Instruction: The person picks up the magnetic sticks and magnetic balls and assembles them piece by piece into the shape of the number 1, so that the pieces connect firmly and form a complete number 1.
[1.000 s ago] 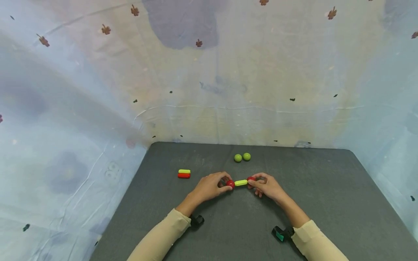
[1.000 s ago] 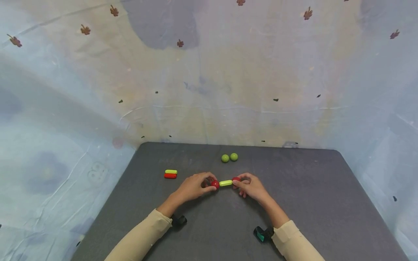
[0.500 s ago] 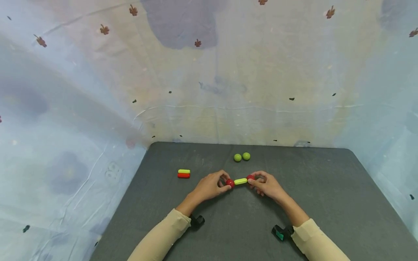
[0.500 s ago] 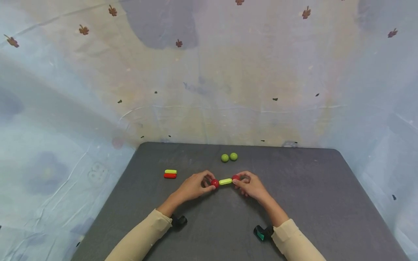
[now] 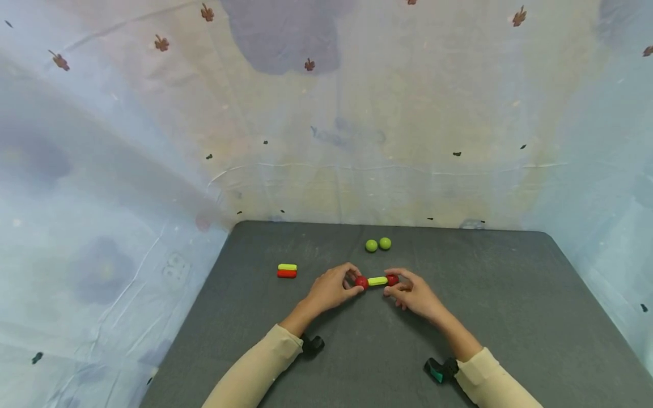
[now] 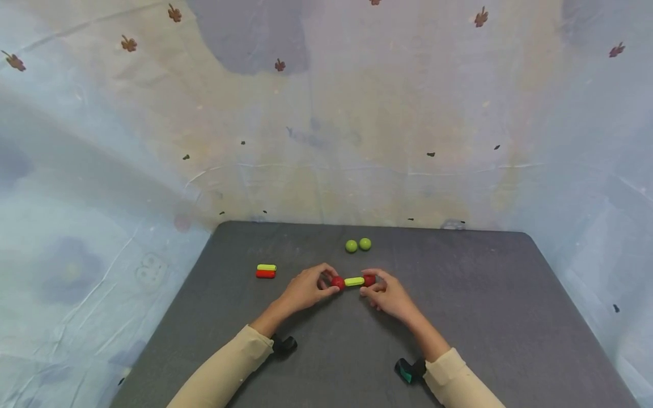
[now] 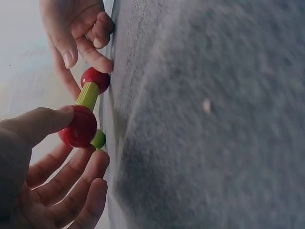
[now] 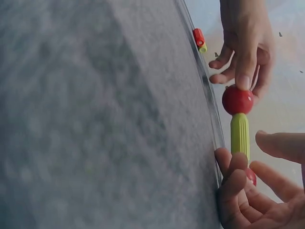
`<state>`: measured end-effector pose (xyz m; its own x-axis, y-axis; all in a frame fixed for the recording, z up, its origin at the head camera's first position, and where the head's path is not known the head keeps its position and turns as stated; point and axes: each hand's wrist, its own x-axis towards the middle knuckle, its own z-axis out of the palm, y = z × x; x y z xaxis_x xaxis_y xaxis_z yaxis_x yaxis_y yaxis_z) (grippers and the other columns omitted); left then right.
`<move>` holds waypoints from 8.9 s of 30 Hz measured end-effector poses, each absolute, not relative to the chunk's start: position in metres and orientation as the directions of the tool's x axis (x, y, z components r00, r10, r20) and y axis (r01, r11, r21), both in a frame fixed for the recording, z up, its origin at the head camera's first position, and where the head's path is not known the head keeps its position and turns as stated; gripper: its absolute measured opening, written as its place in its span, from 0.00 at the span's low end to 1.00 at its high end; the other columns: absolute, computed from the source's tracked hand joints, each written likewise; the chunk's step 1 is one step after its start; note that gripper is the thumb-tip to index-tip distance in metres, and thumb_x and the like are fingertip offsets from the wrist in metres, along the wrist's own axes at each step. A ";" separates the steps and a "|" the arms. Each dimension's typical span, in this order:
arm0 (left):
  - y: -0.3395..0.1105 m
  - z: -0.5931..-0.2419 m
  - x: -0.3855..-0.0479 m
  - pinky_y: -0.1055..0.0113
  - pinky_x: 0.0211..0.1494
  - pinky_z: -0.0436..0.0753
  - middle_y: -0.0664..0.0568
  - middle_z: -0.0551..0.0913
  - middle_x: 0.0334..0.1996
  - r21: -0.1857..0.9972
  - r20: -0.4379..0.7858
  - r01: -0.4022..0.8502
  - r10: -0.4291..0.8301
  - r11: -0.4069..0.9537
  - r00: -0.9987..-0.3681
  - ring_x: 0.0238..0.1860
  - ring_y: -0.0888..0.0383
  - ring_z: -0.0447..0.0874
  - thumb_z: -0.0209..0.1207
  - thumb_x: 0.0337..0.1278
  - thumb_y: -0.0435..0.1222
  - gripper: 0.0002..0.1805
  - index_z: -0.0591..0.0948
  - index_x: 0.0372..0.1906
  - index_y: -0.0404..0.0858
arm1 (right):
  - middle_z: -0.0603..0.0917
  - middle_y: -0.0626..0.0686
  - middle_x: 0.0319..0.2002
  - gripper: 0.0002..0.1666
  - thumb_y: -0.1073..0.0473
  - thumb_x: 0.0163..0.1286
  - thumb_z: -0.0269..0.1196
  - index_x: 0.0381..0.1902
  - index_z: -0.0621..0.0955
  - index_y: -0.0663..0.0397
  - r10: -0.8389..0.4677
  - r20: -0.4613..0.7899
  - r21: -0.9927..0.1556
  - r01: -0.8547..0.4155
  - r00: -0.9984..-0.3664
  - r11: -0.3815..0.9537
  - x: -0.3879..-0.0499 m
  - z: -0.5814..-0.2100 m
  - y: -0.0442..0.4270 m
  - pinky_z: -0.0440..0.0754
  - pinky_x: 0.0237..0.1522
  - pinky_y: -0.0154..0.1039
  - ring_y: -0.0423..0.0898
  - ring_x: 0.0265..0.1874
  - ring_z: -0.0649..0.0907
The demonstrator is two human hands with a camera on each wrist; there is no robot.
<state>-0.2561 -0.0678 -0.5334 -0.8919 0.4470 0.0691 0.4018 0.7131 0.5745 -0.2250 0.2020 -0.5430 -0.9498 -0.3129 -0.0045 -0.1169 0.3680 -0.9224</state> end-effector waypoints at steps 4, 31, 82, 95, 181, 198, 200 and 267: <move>-0.064 -0.532 -0.255 0.66 0.37 0.81 0.58 0.86 0.47 0.579 0.082 0.415 0.456 0.702 -0.886 0.37 0.67 0.81 0.72 0.68 0.51 0.19 0.83 0.56 0.50 | 0.92 0.65 0.44 0.29 0.62 0.81 0.66 0.74 0.74 0.64 -0.362 0.023 -0.923 -0.160 -0.932 0.351 -0.224 -0.545 0.200 0.85 0.28 0.40 0.52 0.29 0.87; -0.048 -0.531 -0.247 0.68 0.36 0.80 0.63 0.87 0.45 0.611 0.108 0.413 0.446 0.675 -0.888 0.36 0.70 0.82 0.71 0.69 0.52 0.14 0.85 0.53 0.53 | 0.87 0.76 0.51 0.27 0.67 0.82 0.62 0.73 0.72 0.71 -0.445 0.011 -0.981 -0.095 -0.896 0.167 -0.223 -0.546 0.187 0.91 0.37 0.45 0.61 0.37 0.92; -0.201 -0.522 -0.272 0.48 0.50 0.87 0.51 0.84 0.52 0.325 0.138 0.301 0.270 0.896 -0.953 0.53 0.49 0.86 0.71 0.71 0.41 0.14 0.85 0.57 0.48 | 0.88 0.73 0.40 0.26 0.62 0.82 0.64 0.69 0.74 0.72 -0.385 0.000 -0.978 -0.081 -0.923 0.194 -0.224 -0.545 0.193 0.90 0.35 0.46 0.56 0.34 0.90; -0.218 -0.528 -0.274 0.48 0.53 0.85 0.49 0.83 0.49 0.282 0.093 0.259 0.242 0.924 -0.966 0.51 0.48 0.82 0.73 0.69 0.38 0.15 0.86 0.56 0.43 | 0.87 0.72 0.45 0.29 0.58 0.83 0.64 0.73 0.74 0.70 -0.369 -0.030 -0.976 -0.052 -0.929 0.210 -0.226 -0.545 0.194 0.91 0.38 0.45 0.55 0.36 0.90; -0.071 -0.528 -0.245 0.67 0.36 0.79 0.63 0.85 0.40 0.476 0.040 0.447 0.490 0.757 -0.871 0.33 0.70 0.79 0.68 0.73 0.51 0.14 0.87 0.54 0.51 | 0.87 0.74 0.43 0.28 0.62 0.84 0.62 0.73 0.72 0.71 -0.349 -0.024 -0.978 -0.051 -0.937 0.202 -0.228 -0.547 0.184 0.91 0.39 0.46 0.62 0.37 0.90; -0.055 -0.529 -0.245 0.68 0.34 0.78 0.62 0.85 0.38 0.463 0.060 0.465 0.497 0.754 -0.866 0.31 0.69 0.78 0.68 0.74 0.52 0.13 0.88 0.52 0.51 | 0.87 0.74 0.41 0.27 0.62 0.83 0.63 0.72 0.73 0.72 -0.348 0.019 -0.978 -0.090 -0.937 0.188 -0.229 -0.549 0.184 0.91 0.36 0.48 0.58 0.34 0.90; -0.053 -0.528 -0.245 0.68 0.33 0.78 0.62 0.85 0.37 0.467 0.061 0.462 0.494 0.754 -0.868 0.31 0.69 0.78 0.68 0.74 0.52 0.13 0.88 0.52 0.50 | 0.86 0.74 0.41 0.27 0.62 0.82 0.64 0.71 0.74 0.73 -0.344 0.032 -0.976 -0.104 -0.938 0.194 -0.229 -0.549 0.185 0.91 0.35 0.49 0.57 0.33 0.89; -0.015 -0.533 -0.361 0.56 0.57 0.85 0.55 0.85 0.59 0.221 0.089 0.487 0.479 0.845 -0.873 0.57 0.57 0.86 0.65 0.76 0.50 0.22 0.80 0.68 0.52 | 0.87 0.73 0.41 0.26 0.64 0.82 0.63 0.71 0.74 0.73 -0.353 0.007 -0.971 -0.091 -0.936 0.222 -0.233 -0.551 0.197 0.90 0.34 0.44 0.54 0.31 0.88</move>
